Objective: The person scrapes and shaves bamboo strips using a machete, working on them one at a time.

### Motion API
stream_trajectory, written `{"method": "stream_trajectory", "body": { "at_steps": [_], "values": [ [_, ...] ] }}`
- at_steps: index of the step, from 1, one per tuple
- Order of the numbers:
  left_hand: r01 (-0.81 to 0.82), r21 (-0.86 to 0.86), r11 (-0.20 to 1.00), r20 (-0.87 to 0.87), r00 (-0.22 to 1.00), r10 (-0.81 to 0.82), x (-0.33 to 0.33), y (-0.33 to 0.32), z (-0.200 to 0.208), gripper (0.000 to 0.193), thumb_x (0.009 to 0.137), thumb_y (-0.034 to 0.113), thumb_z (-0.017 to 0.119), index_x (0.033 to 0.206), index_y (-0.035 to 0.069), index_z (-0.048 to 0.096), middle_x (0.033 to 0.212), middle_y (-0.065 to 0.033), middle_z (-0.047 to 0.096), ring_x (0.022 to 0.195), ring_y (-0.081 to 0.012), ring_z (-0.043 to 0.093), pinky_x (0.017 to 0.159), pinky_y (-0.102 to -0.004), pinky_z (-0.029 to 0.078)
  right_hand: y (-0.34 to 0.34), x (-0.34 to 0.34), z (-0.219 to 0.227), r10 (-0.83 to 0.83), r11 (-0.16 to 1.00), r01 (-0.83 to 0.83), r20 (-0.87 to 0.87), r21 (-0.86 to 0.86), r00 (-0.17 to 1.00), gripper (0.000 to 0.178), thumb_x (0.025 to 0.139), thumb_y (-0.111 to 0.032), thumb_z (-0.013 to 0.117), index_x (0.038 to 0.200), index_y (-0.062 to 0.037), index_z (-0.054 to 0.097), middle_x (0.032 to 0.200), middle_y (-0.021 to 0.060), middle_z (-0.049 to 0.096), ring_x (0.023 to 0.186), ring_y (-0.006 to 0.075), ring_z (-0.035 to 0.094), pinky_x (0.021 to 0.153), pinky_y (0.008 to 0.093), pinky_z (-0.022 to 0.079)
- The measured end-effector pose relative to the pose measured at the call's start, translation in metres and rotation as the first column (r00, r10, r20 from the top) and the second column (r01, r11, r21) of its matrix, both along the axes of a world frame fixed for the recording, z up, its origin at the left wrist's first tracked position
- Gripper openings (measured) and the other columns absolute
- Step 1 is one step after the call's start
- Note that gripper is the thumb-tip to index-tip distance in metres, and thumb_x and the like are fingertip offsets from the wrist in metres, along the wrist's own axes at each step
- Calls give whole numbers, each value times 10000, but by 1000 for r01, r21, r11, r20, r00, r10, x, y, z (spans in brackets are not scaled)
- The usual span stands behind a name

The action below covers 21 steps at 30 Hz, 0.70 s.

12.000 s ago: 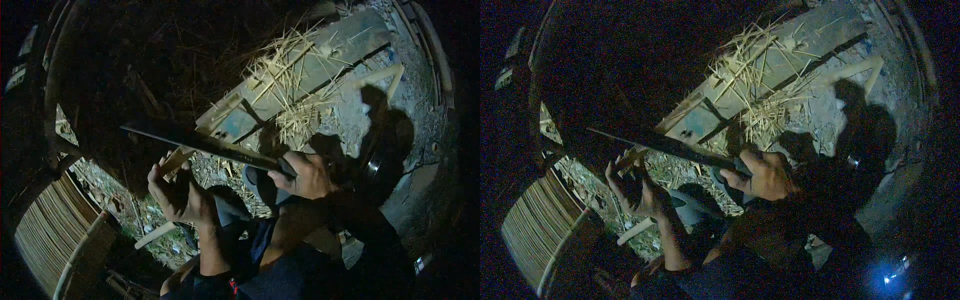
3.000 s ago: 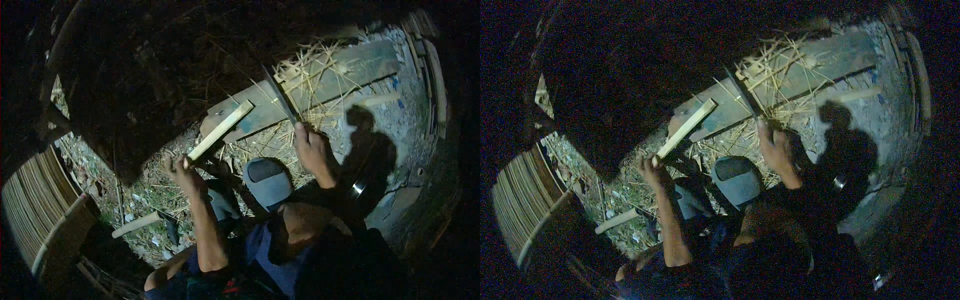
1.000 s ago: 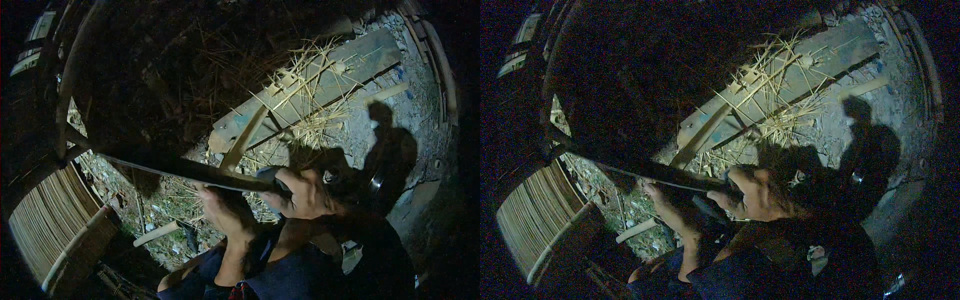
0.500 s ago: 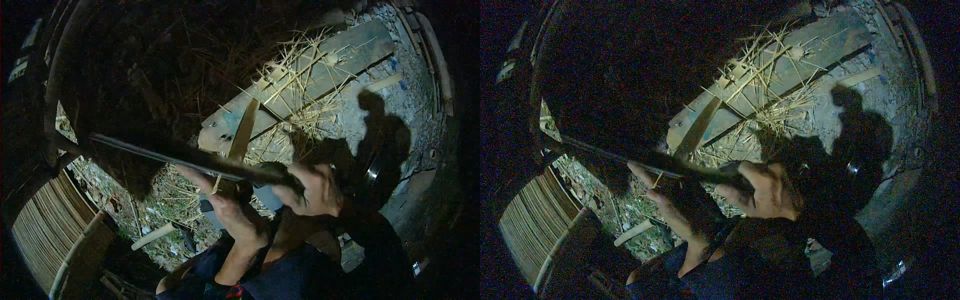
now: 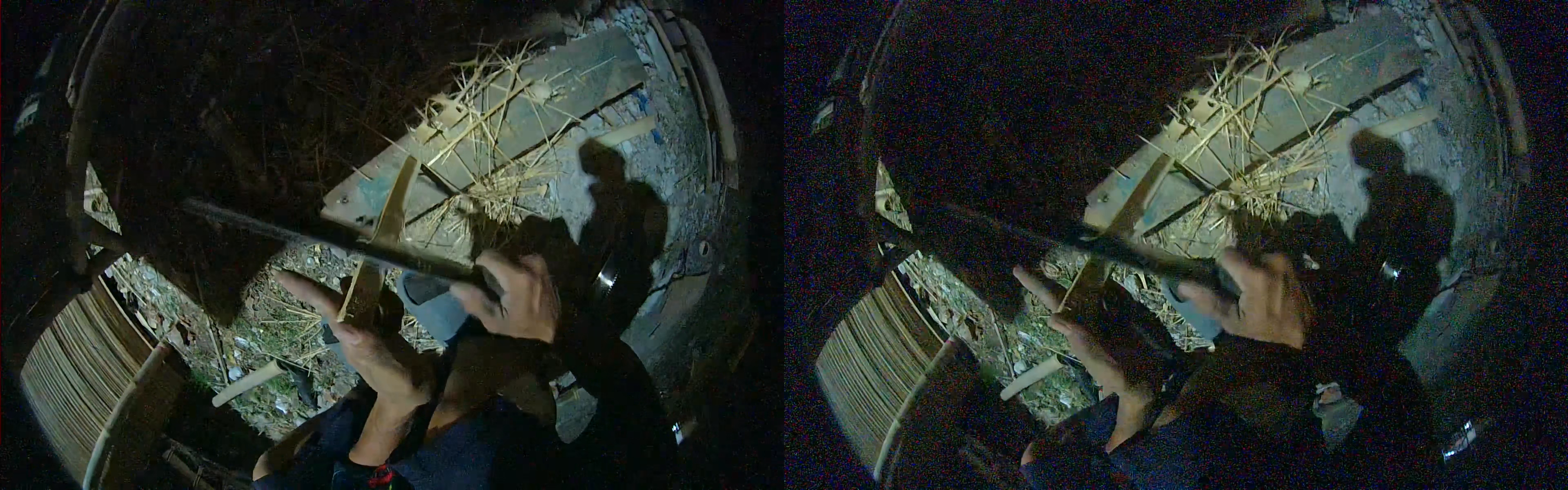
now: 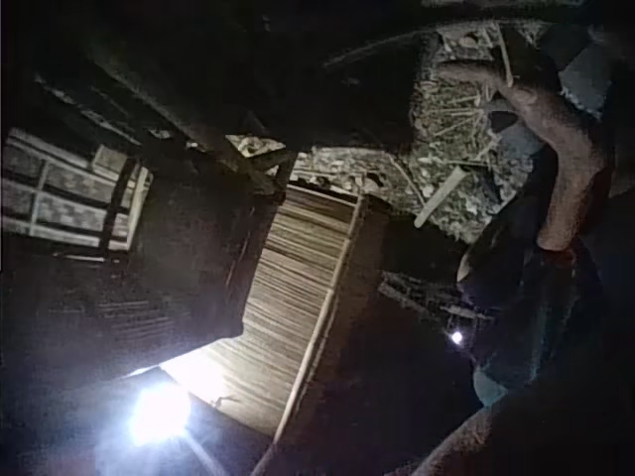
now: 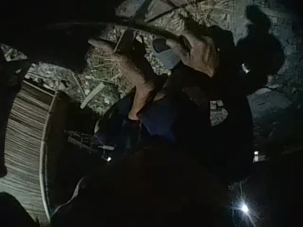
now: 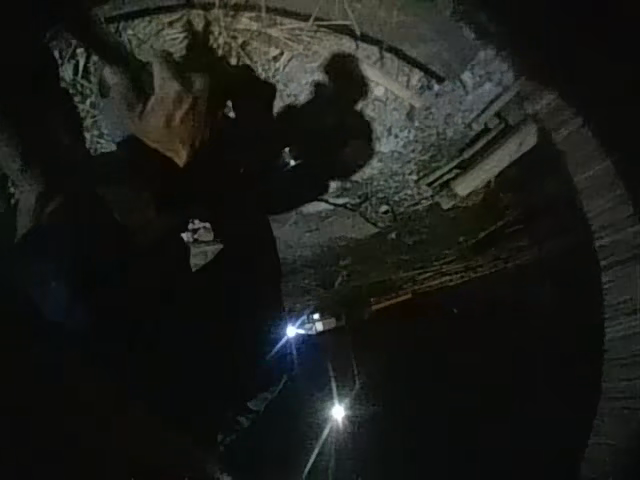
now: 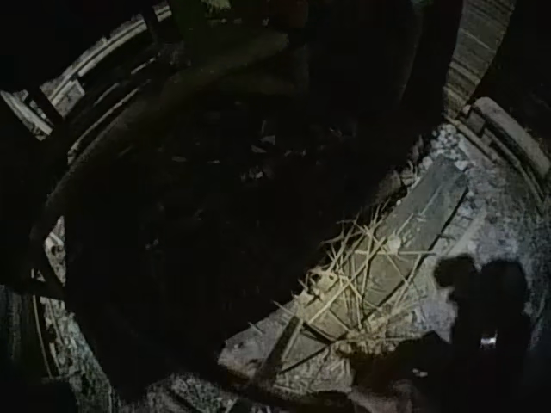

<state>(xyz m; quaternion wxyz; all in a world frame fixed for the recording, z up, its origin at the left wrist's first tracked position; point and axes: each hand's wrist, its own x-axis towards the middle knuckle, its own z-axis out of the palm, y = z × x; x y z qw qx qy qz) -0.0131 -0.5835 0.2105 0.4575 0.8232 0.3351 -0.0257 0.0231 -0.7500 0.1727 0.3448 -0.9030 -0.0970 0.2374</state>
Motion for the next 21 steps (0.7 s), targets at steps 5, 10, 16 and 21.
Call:
{"method": "stream_trajectory", "body": {
  "at_steps": [5,10,16,21],
  "values": [
    [-209,-308,928,-76,978,195,3,-4,5,909,944,696,154,1522,20,-32,1186,-180,504,926,-204,499,956,-321,372,-15,12,-65,-12,993,3,-70,-118,997,334,941,-343,599,886,-14,615,654,188,584,492,330,547,474,427,414],
    [-317,-179,932,-157,944,291,2,1,2,907,932,711,149,1528,40,23,1261,-212,511,1036,-250,543,1008,-337,370,-8,-7,-68,-64,981,48,81,185,995,374,935,-343,625,742,-28,567,545,169,485,422,284,469,419,383,351],
    [-168,-95,981,50,984,173,2,9,4,732,1005,548,209,1522,41,101,1576,-196,123,1449,-294,159,1179,-475,124,-28,-1,-97,-128,991,131,187,-2,974,386,935,-328,630,734,-8,548,482,118,361,403,252,323,388,360,315],
    [-310,-268,912,-53,950,307,3,15,19,650,1041,445,249,1497,-15,204,1541,-194,253,1357,-238,329,1109,-360,262,-38,-16,-101,-186,982,189,98,-18,978,440,922,-407,613,803,16,582,488,178,443,398,334,461,435,422,396]
  ]
}}
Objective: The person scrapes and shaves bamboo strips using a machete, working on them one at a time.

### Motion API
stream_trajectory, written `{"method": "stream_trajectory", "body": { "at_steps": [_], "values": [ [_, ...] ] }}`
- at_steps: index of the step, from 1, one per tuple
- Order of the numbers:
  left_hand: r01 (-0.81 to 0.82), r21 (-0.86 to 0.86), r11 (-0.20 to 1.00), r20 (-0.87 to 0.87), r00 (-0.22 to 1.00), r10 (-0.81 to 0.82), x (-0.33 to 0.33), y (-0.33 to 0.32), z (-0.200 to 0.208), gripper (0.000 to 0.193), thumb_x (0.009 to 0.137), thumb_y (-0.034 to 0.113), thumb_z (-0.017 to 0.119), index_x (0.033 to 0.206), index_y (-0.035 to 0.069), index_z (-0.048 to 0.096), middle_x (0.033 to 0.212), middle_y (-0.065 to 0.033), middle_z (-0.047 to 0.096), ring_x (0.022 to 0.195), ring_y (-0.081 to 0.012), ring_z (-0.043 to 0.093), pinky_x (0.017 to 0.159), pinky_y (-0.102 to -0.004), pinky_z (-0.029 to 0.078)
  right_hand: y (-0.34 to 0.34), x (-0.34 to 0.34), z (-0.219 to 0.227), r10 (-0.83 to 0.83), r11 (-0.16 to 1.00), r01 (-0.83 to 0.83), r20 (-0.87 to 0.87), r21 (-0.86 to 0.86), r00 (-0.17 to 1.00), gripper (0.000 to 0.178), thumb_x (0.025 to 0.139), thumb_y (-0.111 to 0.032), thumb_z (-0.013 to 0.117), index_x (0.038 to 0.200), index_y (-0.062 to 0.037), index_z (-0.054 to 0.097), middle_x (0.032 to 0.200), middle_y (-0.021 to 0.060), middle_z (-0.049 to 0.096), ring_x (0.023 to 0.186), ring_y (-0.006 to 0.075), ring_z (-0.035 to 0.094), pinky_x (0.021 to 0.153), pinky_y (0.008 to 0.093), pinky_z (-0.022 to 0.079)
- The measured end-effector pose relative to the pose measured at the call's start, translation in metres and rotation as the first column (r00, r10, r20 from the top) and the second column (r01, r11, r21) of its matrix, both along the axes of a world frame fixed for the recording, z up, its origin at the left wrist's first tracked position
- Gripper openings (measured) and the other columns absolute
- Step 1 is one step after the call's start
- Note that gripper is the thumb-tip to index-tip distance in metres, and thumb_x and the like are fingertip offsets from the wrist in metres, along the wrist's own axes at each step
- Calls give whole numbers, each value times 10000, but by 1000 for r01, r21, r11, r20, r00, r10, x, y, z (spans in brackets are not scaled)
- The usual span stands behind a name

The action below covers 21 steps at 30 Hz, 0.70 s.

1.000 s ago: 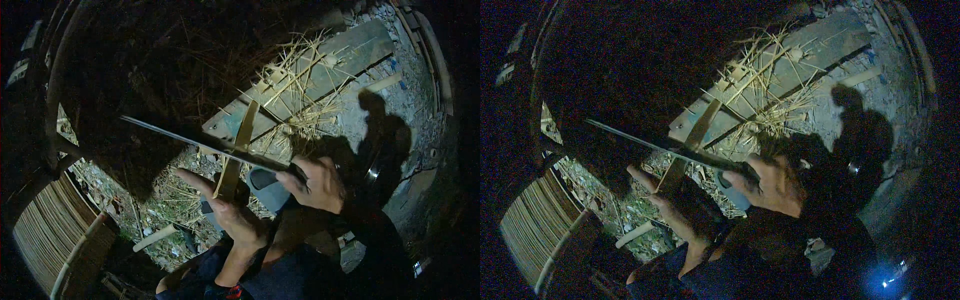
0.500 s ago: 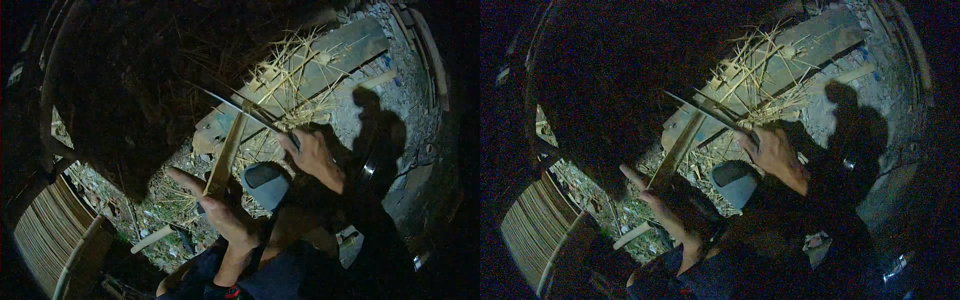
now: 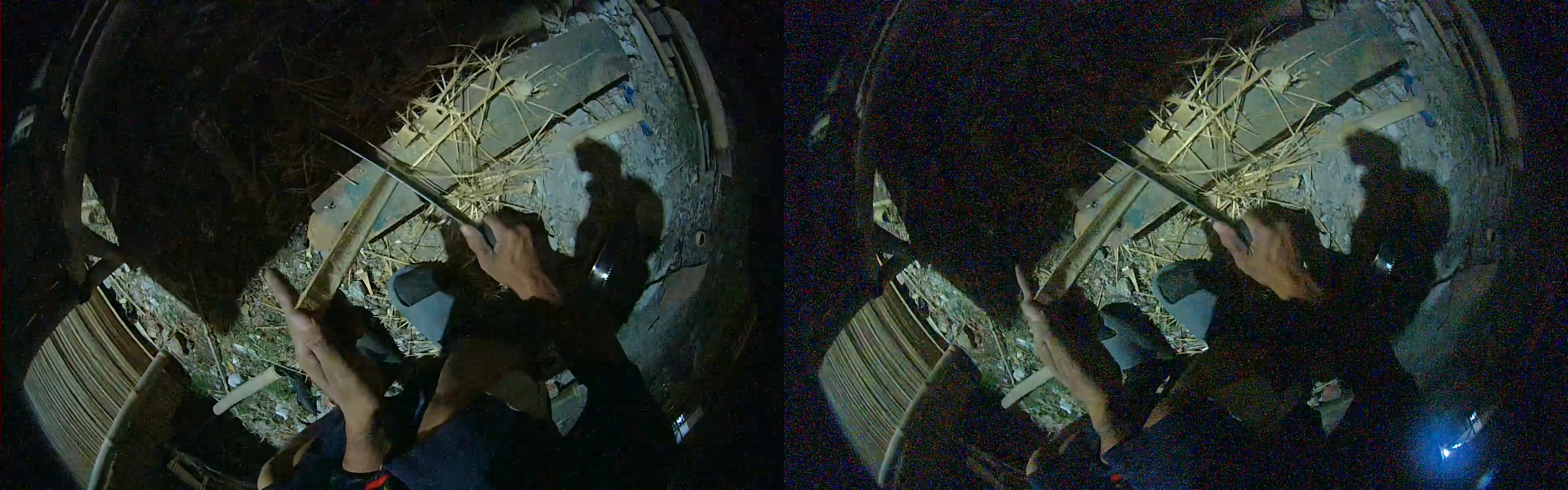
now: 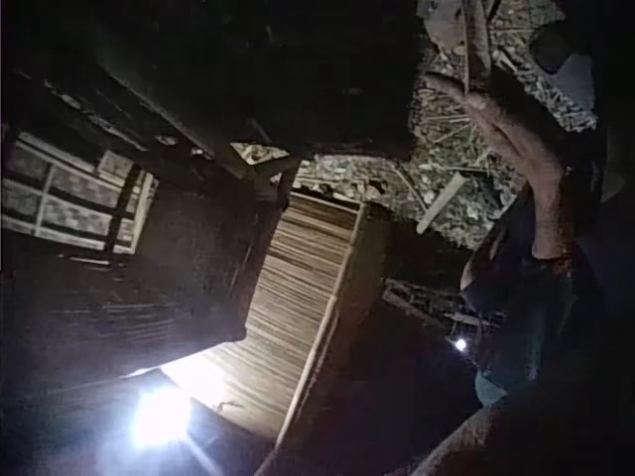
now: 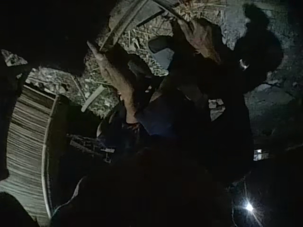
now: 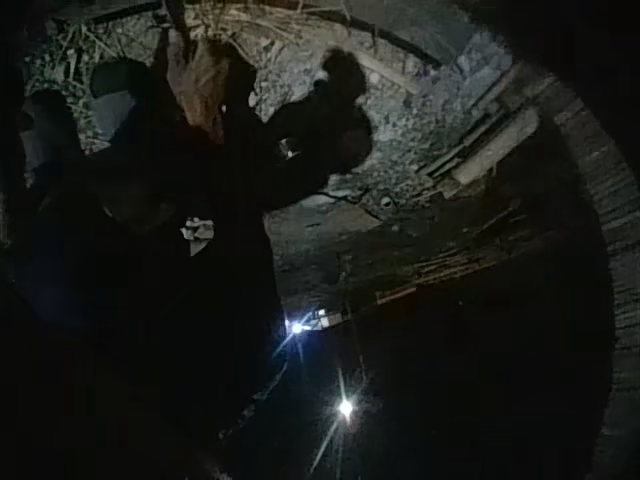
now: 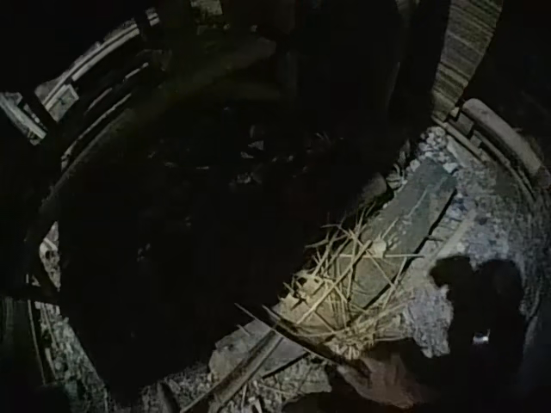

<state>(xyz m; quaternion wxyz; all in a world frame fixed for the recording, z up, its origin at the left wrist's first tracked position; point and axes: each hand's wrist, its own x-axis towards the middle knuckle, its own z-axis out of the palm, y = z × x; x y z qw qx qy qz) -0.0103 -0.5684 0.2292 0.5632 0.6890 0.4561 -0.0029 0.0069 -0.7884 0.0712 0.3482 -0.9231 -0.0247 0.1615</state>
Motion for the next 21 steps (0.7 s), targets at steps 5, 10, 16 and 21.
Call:
{"method": "stream_trajectory", "body": {
  "at_steps": [5,10,16,21],
  "values": [
    [78,176,981,13,997,-82,-1,1,-3,592,1051,375,298,1483,-29,257,1420,-184,444,1157,-199,514,1006,-320,381,-1,-3,-1,58,997,-57,20,-48,998,433,941,-403,583,805,8,586,542,191,482,456,322,490,466,420,404],
    [6,308,951,145,988,-54,6,1,8,347,990,117,521,1269,-88,516,1104,-167,645,910,-145,638,777,-260,524,0,1,10,-155,985,172,-319,27,935,533,971,-482,483,778,6,572,580,160,450,550,213,406,540,417,374],
    [81,662,745,155,958,-241,-3,6,-1,185,909,-33,601,1080,-101,624,946,-187,671,802,-183,664,723,-278,557,18,16,84,-22,989,53,-216,141,976,502,961,-462,516,804,9,589,576,107,472,513,213,391,499,384,366],
    [7,572,820,414,860,-297,-10,12,-1,248,774,-85,647,1021,-111,651,843,-147,625,728,-201,617,637,-299,559,38,20,138,269,892,-205,-111,403,957,424,911,-431,609,925,-9,649,642,127,584,525,218,602,493,357,456]
  ]
}}
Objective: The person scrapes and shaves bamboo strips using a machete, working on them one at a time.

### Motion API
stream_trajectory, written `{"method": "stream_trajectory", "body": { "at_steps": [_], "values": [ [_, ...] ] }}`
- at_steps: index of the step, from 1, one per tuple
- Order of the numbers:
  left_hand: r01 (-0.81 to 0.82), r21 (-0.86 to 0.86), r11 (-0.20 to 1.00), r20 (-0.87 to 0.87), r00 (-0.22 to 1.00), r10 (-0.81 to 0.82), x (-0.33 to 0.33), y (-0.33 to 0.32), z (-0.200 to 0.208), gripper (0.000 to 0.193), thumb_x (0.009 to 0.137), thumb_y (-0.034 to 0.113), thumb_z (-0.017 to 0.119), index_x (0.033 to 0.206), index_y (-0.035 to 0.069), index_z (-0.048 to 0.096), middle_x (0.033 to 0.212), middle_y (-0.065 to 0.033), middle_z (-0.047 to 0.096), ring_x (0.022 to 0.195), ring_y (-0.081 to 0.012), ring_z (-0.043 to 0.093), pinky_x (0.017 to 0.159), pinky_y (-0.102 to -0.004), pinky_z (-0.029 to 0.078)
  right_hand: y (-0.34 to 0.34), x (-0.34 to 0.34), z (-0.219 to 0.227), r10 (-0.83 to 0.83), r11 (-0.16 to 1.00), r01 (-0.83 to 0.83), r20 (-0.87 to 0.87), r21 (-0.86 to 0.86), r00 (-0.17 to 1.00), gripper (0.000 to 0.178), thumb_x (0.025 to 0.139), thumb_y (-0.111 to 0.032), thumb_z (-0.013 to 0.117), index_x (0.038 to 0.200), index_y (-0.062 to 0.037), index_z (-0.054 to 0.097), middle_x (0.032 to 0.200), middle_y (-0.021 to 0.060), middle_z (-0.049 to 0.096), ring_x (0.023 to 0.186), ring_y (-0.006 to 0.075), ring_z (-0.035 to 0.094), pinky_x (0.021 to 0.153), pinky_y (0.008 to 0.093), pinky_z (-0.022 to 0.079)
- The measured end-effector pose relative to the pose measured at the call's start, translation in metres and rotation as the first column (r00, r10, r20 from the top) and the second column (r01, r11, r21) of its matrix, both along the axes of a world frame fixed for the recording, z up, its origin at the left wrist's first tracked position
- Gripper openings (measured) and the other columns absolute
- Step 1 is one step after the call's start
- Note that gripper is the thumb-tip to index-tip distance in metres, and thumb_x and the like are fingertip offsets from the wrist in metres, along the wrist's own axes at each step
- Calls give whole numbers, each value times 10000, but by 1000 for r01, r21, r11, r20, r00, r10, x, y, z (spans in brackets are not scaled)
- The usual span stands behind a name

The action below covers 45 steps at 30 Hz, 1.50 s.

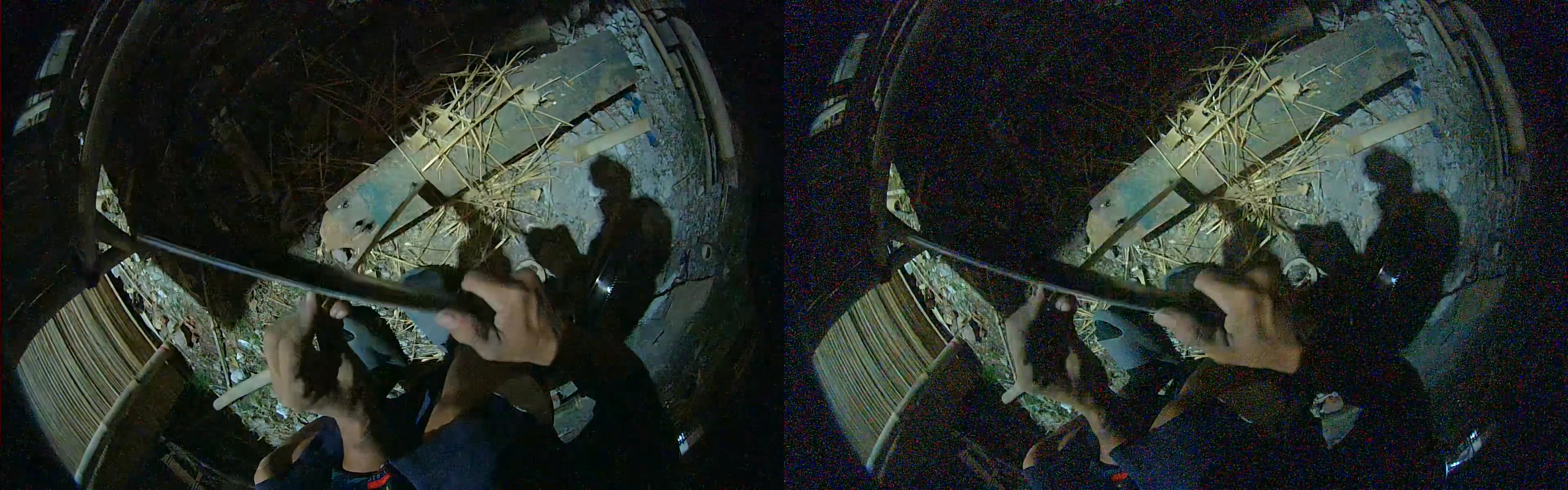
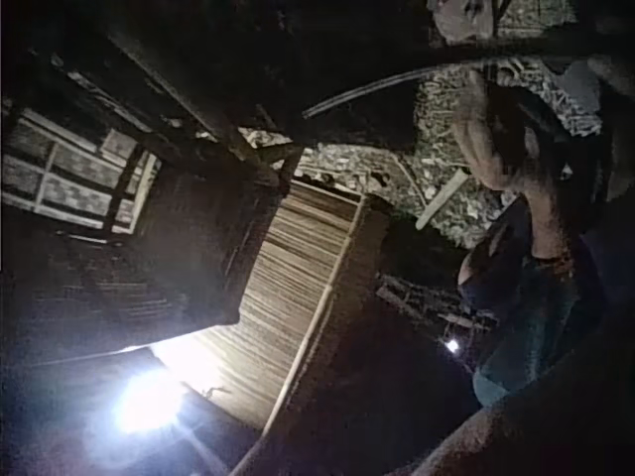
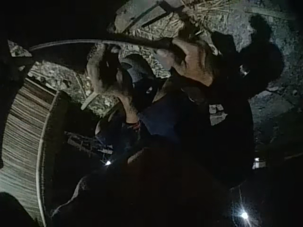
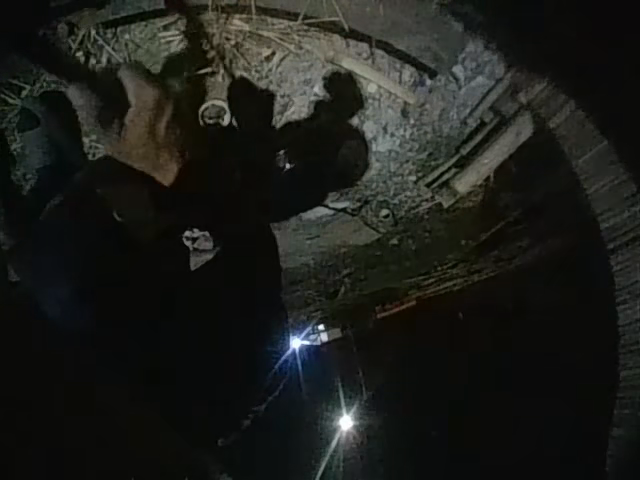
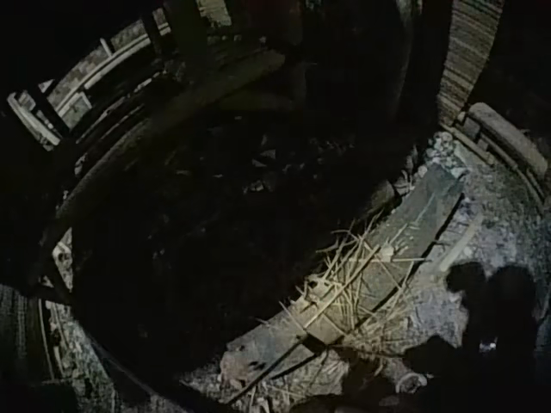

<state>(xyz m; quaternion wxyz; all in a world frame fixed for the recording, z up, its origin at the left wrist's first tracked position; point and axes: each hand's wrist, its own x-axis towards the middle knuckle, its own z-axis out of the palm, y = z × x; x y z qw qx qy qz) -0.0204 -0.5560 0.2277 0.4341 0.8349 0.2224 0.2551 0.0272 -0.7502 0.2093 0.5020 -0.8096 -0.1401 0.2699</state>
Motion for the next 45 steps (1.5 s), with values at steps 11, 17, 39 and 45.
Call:
{"method": "stream_trajectory", "body": {
  "at_steps": [11,17,39,45],
  "values": [
    [-31,2,1000,13,999,31,-8,13,-12,261,815,42,661,1023,-116,663,821,-102,561,696,-191,553,588,-278,472,-1,-4,-19,32,999,-29,111,-30,993,431,855,-457,671,762,-40,615,568,87,529,442,193,546,449,332,429],
    [-23,16,1000,18,1000,23,-2,13,2,212,840,27,694,1013,-95,673,783,-90,550,682,-169,540,578,-290,463,-10,-11,-9,33,986,0,193,-169,981,405,857,-420,684,764,-33,610,573,89,548,456,231,560,459,337,442],
    [58,-68,996,86,995,-53,-8,23,-18,271,865,40,684,1061,-135,618,870,-115,560,716,-188,585,604,-293,525,-29,-14,-50,-104,873,79,-26,-481,994,449,870,-479,621,841,-32,661,593,179,545,544,384,537,577,452,427],
    [21,-91,996,-10,1000,-22,-8,17,-16,306,868,99,702,1064,-122,621,823,-94,556,724,-184,605,656,-311,552,-68,-38,-98,11,796,112,199,-595,980,422,897,-451,612,837,-36,659,541,152,519,523,372,526,579,443,431]
  ]
}}
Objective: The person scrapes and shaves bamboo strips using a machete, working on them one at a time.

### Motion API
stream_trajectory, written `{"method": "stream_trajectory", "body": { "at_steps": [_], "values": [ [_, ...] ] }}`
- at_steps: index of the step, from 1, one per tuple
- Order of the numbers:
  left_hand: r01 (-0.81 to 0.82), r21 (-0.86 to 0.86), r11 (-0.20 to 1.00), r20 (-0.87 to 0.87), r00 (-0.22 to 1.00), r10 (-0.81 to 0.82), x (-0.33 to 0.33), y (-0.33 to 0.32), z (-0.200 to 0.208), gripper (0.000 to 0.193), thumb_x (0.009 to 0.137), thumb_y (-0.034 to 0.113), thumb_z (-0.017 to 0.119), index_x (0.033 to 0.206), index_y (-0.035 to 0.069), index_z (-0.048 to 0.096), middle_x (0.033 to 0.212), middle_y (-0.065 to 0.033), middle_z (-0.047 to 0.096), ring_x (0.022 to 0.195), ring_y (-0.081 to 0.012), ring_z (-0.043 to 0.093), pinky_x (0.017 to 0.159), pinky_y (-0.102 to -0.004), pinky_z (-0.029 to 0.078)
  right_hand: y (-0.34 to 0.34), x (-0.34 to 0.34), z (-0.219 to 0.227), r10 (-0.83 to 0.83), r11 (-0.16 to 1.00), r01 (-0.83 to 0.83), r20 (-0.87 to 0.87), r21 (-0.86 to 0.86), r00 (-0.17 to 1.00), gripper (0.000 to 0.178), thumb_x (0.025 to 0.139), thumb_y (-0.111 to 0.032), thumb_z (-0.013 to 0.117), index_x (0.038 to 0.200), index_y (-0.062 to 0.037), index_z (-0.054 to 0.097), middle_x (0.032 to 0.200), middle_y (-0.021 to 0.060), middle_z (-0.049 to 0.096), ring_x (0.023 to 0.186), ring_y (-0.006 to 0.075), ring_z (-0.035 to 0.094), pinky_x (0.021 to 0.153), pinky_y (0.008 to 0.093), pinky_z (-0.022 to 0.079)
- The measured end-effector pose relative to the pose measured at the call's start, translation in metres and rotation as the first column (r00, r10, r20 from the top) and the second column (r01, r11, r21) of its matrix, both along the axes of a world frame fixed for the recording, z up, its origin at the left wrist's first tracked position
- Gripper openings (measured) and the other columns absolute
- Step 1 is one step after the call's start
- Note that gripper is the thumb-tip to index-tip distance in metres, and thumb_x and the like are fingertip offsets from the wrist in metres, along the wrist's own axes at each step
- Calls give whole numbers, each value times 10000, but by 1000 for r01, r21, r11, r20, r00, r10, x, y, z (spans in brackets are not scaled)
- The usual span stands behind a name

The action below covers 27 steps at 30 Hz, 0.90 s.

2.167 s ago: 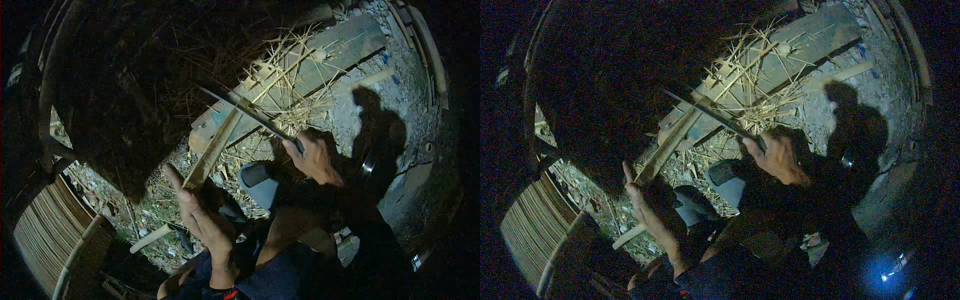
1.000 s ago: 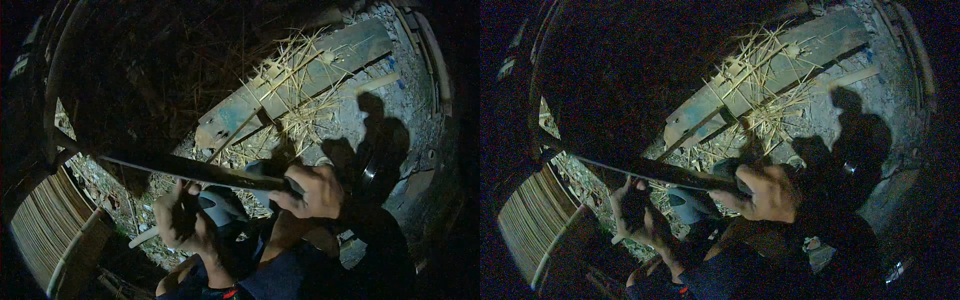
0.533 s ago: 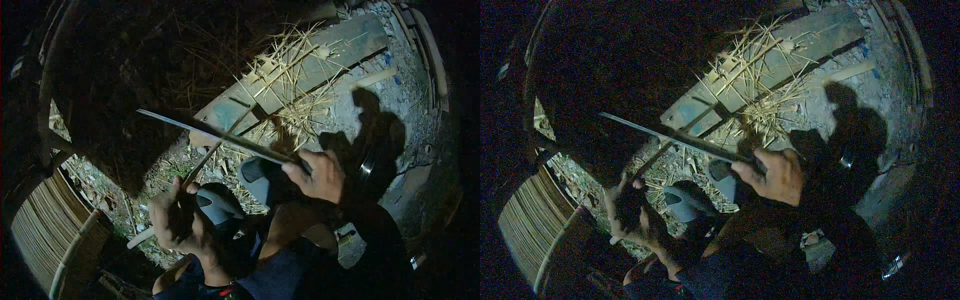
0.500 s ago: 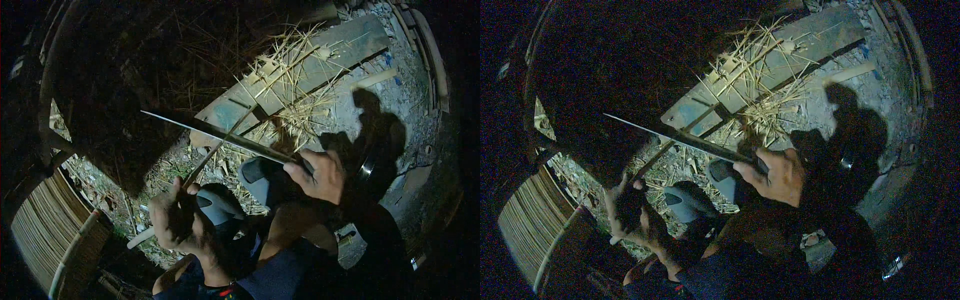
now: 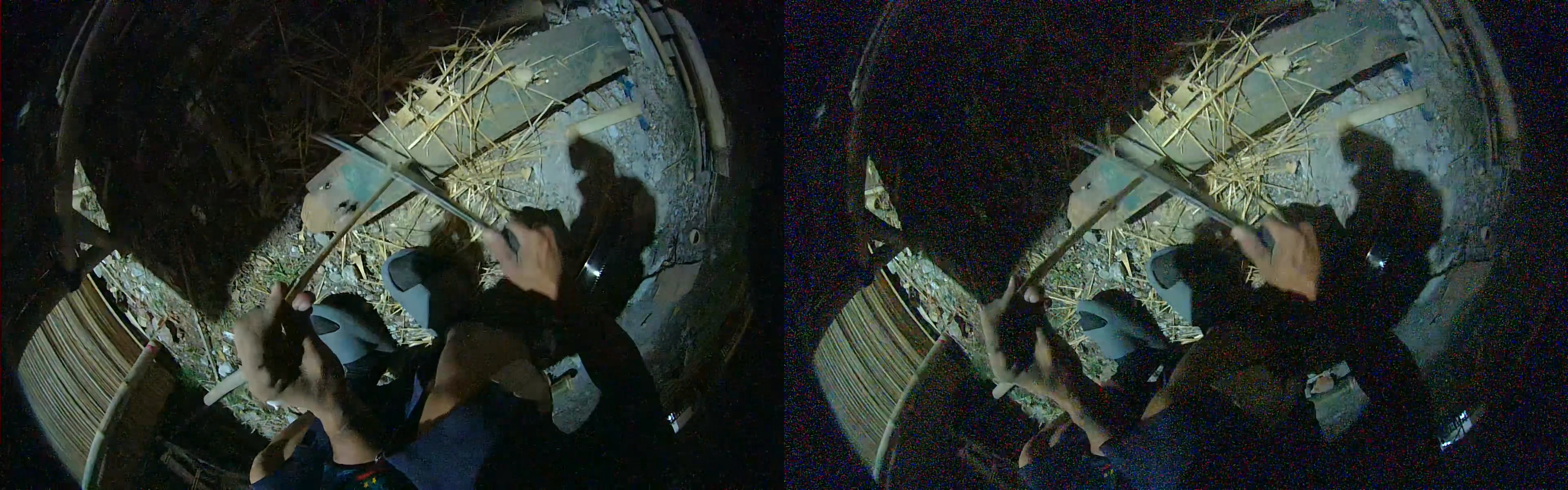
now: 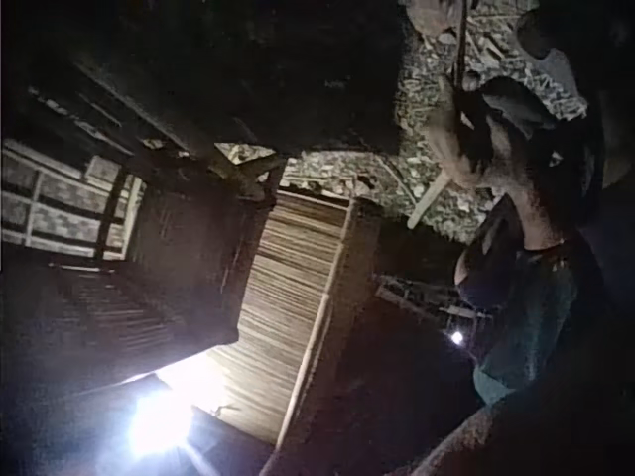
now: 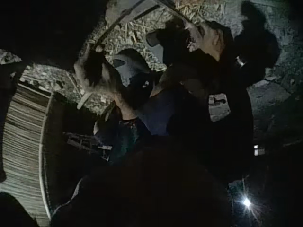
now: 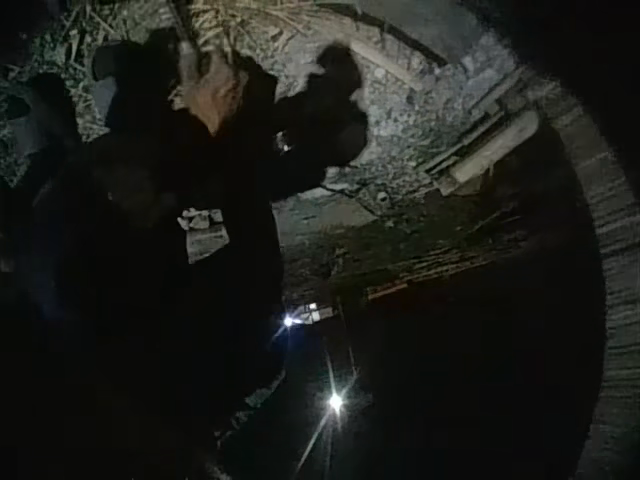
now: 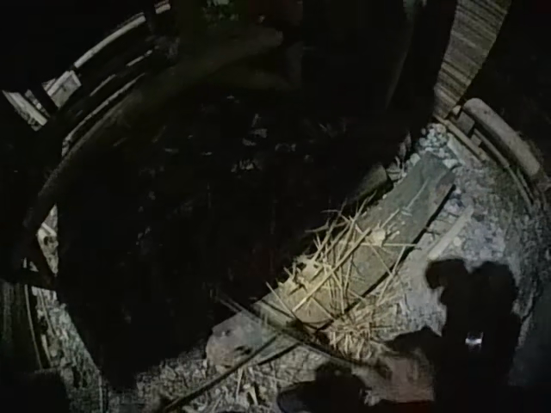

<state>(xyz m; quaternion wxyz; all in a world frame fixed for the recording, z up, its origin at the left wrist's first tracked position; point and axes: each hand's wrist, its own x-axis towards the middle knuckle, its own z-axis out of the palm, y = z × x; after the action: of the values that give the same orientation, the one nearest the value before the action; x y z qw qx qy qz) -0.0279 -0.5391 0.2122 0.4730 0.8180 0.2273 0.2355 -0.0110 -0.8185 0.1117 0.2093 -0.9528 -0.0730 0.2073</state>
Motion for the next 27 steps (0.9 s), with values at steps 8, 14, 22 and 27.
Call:
{"method": "stream_trajectory", "body": {
  "at_steps": [8,14,22,27],
  "values": [
    [-103,125,987,-181,976,124,19,-18,9,249,906,82,657,1110,-58,634,848,-92,625,691,-129,598,617,-249,490,-33,-28,-26,-63,998,63,134,7,989,384,906,-427,600,1025,-66,653,761,200,663,658,398,647,591,469,506],
    [-74,-477,876,-89,995,36,11,8,10,340,930,186,640,1166,-52,581,965,-138,656,749,-170,655,668,-295,557,-4,-6,-10,-381,888,459,-536,13,753,533,897,-578,540,909,-53,630,639,95,596,541,291,561,565,411,481],
    [-34,-177,984,-96,995,17,21,8,15,231,920,140,650,938,-88,614,867,-149,639,724,-206,671,662,-321,578,38,11,36,-350,749,532,-446,394,824,490,917,-526,549,806,-51,587,595,46,515,502,189,481,493,335,411],
    [-93,-56,994,-97,991,88,24,0,7,197,936,118,623,924,-78,612,786,-125,642,658,-175,644,605,-295,556,56,17,57,64,823,-69,29,563,998,356,846,-405,707,878,-64,610,597,97,583,485,289,602,458,389,464]
  ]
}}
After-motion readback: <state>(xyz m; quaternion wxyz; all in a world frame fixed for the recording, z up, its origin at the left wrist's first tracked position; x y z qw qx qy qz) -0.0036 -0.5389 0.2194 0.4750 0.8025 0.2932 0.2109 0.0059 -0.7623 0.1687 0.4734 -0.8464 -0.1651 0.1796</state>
